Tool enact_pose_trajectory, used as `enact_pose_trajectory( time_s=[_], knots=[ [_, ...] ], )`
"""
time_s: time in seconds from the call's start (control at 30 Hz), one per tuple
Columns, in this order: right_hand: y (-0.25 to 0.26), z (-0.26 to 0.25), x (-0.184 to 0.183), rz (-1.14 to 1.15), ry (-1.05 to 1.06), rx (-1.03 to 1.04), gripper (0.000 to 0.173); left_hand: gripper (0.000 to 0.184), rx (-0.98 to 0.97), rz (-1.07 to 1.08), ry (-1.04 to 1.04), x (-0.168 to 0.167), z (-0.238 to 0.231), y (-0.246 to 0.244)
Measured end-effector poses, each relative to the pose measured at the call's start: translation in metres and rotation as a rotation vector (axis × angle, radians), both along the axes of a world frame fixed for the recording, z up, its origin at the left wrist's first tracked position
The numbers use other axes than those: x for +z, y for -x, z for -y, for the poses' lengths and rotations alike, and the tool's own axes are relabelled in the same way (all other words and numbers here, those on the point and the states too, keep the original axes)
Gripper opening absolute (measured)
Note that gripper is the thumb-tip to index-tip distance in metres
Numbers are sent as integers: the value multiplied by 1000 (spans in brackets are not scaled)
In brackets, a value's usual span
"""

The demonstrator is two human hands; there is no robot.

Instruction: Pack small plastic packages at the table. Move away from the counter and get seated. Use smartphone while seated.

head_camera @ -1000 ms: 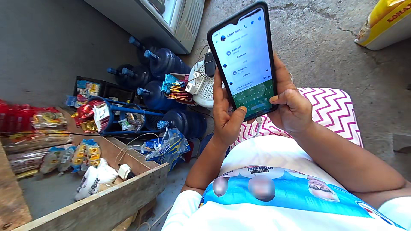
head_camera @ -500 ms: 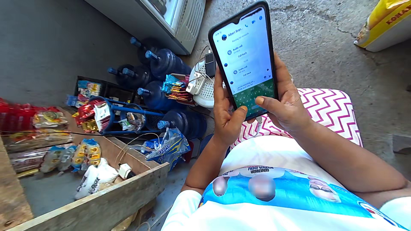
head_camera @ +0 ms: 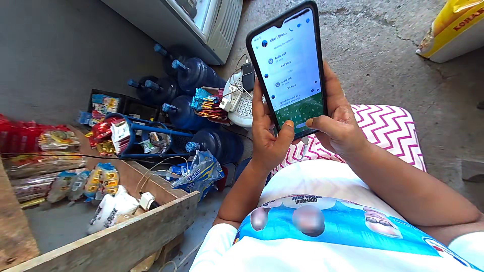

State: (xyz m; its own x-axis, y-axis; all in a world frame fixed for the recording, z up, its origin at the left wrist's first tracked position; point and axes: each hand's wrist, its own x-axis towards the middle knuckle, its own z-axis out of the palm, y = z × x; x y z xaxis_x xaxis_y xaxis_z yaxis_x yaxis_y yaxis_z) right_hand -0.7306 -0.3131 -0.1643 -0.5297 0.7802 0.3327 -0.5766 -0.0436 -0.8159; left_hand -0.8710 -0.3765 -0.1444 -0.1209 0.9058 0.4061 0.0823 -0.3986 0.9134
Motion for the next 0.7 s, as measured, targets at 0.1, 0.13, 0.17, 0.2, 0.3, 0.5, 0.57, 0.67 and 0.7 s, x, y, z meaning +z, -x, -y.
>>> enact_pose_trajectory(
  time_s=[0.1, 0.13, 0.17, 0.2, 0.3, 0.5, 0.57, 0.67, 0.7],
  knots=[
    [1, 0, -1, -45, 32, 11, 78, 87, 26, -2, 3, 1, 0, -2],
    [1, 0, -2, -53, 30, 13, 74, 87, 23, 10, 5, 1, 0, -2],
    [1, 0, -2, -59, 29, 11, 70, 87, 11, 22, 8, 1, 0, -2],
    [2, 0, -2, -64, 39, 3, 67, 88, -3, 37, 8, 0, 0, -2],
    [2, 0, -2, -66, 60, 6, 63, 89, -33, 75, 19, -2, 0, 0],
    [3, 0, -4, -67, 33, 6, 79, 88, -43, 39, 4, -4, 0, 2],
    [4, 0, -5, -56, 5, -21, 84, 88, -39, 38, -12, -4, -1, 2],
    [4, -1, -6, -54, -15, -23, 84, 88, -44, 38, -21, -6, -1, 2],
    [3, -1, -5, -41, -2, -15, 82, 89, -47, 42, -17, -5, -1, 2]
  ],
)
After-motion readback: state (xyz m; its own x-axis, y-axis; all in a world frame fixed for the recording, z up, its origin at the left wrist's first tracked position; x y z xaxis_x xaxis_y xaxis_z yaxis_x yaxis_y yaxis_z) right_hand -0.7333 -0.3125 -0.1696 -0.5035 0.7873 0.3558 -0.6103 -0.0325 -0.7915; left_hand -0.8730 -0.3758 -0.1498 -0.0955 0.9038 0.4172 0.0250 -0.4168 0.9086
